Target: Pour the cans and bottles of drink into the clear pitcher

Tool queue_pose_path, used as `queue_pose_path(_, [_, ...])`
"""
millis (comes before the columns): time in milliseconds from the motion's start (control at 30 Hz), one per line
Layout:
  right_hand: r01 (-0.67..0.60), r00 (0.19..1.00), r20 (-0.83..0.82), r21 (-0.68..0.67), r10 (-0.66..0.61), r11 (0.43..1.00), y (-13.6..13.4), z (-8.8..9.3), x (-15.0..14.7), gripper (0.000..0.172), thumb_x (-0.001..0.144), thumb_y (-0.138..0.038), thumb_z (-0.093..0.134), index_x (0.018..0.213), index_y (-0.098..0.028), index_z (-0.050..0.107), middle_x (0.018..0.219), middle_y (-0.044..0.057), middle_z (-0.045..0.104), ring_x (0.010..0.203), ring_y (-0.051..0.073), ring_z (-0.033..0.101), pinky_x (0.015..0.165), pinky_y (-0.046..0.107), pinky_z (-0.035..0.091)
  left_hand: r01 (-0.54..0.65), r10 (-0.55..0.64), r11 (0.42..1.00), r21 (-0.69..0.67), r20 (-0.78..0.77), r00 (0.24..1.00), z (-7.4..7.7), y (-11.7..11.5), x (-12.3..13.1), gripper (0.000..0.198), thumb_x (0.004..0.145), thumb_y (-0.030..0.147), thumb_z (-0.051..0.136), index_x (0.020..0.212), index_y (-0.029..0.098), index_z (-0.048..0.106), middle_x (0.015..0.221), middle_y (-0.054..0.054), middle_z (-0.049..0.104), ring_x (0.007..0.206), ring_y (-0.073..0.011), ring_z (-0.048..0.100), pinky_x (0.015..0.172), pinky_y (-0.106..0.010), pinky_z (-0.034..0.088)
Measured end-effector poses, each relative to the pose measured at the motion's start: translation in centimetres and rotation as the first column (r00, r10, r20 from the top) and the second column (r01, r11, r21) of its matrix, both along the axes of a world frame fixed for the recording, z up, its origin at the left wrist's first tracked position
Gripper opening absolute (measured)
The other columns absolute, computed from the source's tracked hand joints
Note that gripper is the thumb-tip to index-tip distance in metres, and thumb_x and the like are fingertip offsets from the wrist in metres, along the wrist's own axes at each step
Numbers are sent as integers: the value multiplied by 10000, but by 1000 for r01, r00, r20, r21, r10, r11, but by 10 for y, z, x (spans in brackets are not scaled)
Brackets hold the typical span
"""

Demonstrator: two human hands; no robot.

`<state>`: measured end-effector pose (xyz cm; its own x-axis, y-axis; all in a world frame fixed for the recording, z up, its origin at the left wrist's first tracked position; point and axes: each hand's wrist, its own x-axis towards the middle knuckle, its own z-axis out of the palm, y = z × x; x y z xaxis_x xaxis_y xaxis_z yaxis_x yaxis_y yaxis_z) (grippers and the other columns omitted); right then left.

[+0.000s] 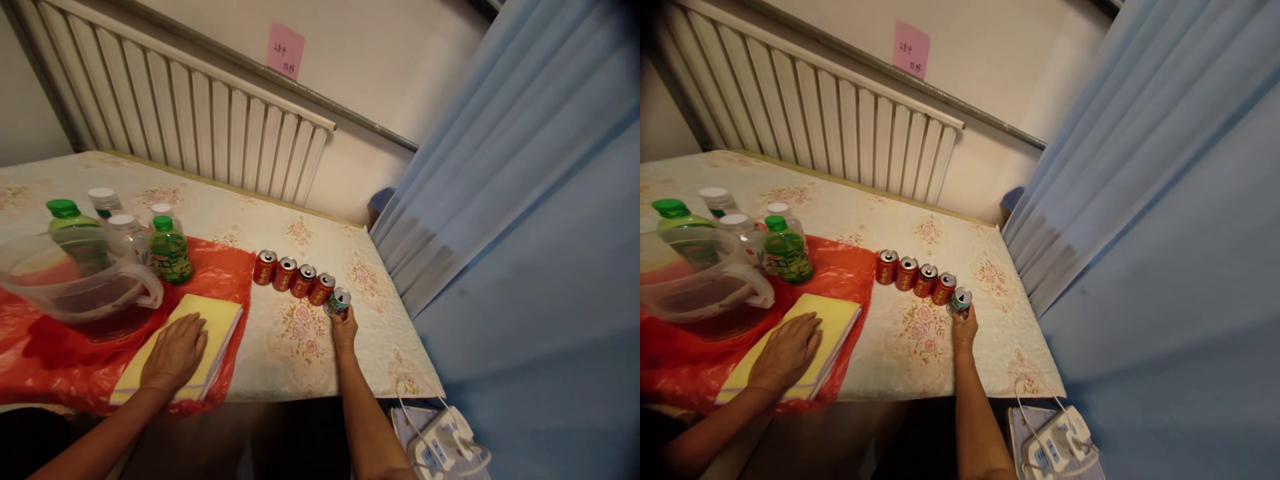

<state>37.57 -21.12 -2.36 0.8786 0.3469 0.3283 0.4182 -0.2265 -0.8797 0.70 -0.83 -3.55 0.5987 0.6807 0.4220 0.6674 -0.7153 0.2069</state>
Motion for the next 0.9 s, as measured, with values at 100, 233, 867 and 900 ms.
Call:
queue_pose_path(100, [-5, 1000, 2, -8, 5, 1000, 0, -1, 0, 575, 674, -305, 580, 1232, -169, 601, 1039, 63, 720, 855, 222, 639, 787, 304, 485, 4, -4, 1000, -7, 9, 1000, 0, 0, 0, 408, 925, 360, 412, 1185, 131, 628, 1306, -177, 618, 1227, -330, 541, 1041, -492, 410])
queue_pose_path(233, [-7, 1000, 8, -18, 7, 1000, 0, -2, 1, 592, 674, -299, 579, 1251, -170, 597, 1030, 62, 721, 844, 221, 639, 778, 302, 484, 5, -5, 1000, -1, 21, 1000, 1, 0, 0, 403, 922, 358, 413, 1179, 136, 630, 1300, -179, 621, 1219, -334, 545, 1034, -495, 412])
queue_pose_path(867, [30, 999, 16, -13, -30, 999, 2, -5, 2, 489, 664, -311, 635, 1137, -190, 635, 1067, 86, 725, 875, 228, 655, 785, 304, 494, -6, 6, 1000, 0, 26, 1000, 2, -2, 0, 386, 922, 352, 412, 1161, 155, 641, 1309, -163, 622, 1220, -326, 550, 1028, -486, 420])
queue_pose_path(900, [32, 999, 17, -16, -32, 999, 2, -6, 2, 470, 666, -312, 633, 1120, -194, 639, 1054, 82, 726, 876, 229, 654, 784, 307, 493, -6, 6, 1000, -1, 23, 1000, 2, -2, 0, 385, 922, 353, 412, 1160, 155, 641, 1309, -162, 622, 1221, -325, 549, 1028, -482, 420])
